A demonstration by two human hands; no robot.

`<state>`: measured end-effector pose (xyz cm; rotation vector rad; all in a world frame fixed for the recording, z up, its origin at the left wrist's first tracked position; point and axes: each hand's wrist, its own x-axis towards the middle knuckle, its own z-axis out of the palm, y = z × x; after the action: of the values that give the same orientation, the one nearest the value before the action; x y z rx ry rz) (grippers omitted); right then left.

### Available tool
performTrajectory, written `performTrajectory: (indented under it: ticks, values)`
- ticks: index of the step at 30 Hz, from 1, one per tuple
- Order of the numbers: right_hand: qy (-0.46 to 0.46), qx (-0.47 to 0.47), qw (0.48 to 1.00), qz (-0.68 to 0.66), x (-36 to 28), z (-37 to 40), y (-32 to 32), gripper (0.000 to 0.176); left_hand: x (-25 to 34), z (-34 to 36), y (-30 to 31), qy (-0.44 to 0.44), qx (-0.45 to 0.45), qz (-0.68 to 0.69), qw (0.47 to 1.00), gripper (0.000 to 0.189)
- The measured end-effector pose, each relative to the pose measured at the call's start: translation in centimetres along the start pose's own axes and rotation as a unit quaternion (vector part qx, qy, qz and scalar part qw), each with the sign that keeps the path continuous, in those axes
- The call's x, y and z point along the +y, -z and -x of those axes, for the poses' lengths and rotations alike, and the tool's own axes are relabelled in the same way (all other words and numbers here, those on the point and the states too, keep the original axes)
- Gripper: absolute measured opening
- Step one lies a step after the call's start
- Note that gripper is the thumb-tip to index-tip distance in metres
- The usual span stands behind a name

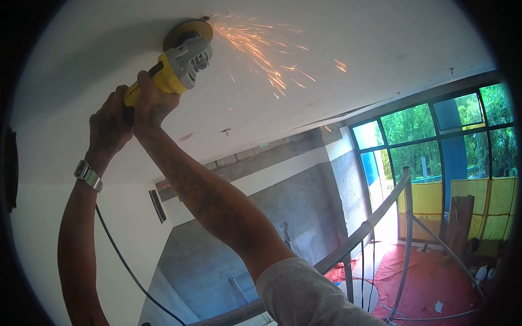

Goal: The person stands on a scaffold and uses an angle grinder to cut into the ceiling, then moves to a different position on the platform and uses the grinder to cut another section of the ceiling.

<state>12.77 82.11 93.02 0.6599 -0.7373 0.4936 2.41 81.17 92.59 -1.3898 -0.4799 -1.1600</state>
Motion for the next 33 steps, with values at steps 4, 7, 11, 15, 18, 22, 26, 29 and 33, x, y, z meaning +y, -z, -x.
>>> performTrajectory:
  ticks: [4, 7, 11, 15, 18, 22, 26, 29, 33]
  values:
    - [-0.007, 0.002, 1.000, 0.004, 1.3, 0.6, 0.2, 0.030, -1.6, 0.9, -1.0, -0.013, 0.007, -0.005, 1.000, 0.041]
    - [0.004, -0.004, 1.000, -0.007, 1.3, 0.6, 0.1, 0.031, -1.8, 0.9, -1.2, -0.018, 0.013, -0.012, 1.000, 0.042]
    - [0.010, -0.002, 1.000, -0.011, 1.7, 0.6, 0.2, 0.032, -1.9, 1.0, -1.4, -0.018, 0.015, -0.010, 1.000, 0.043]
    - [0.000, 0.007, 1.000, 0.001, 2.1, 0.5, 0.4, 0.032, -2.0, 1.2, -1.6, -0.018, 0.016, -0.003, 1.000, 0.044]
    - [-0.007, 0.003, 1.000, -0.002, 2.1, 0.6, 0.5, 0.030, -2.1, 1.2, -1.7, -0.017, 0.014, -0.010, 1.000, 0.043]
    - [0.003, -0.011, 1.000, -0.014, 2.1, 0.2, 0.4, 0.033, -1.6, 0.9, -1.3, -0.011, 0.011, -0.011, 1.000, 0.043]
    - [0.007, -0.004, 1.000, -0.007, 1.4, 0.2, 0.2, 0.034, -1.3, 0.6, -1.0, -0.012, 0.011, -0.019, 1.000, 0.042]
    - [0.011, -0.003, 1.000, -0.001, 1.6, 0.0, 0.4, 0.034, -1.2, 0.6, -1.0, -0.009, 0.009, -0.019, 1.000, 0.042]
    - [0.001, -0.008, 1.000, 0.000, 0.7, 0.3, 0.1, 0.034, -0.9, 0.5, -0.6, -0.005, 0.008, -0.002, 1.000, 0.042]
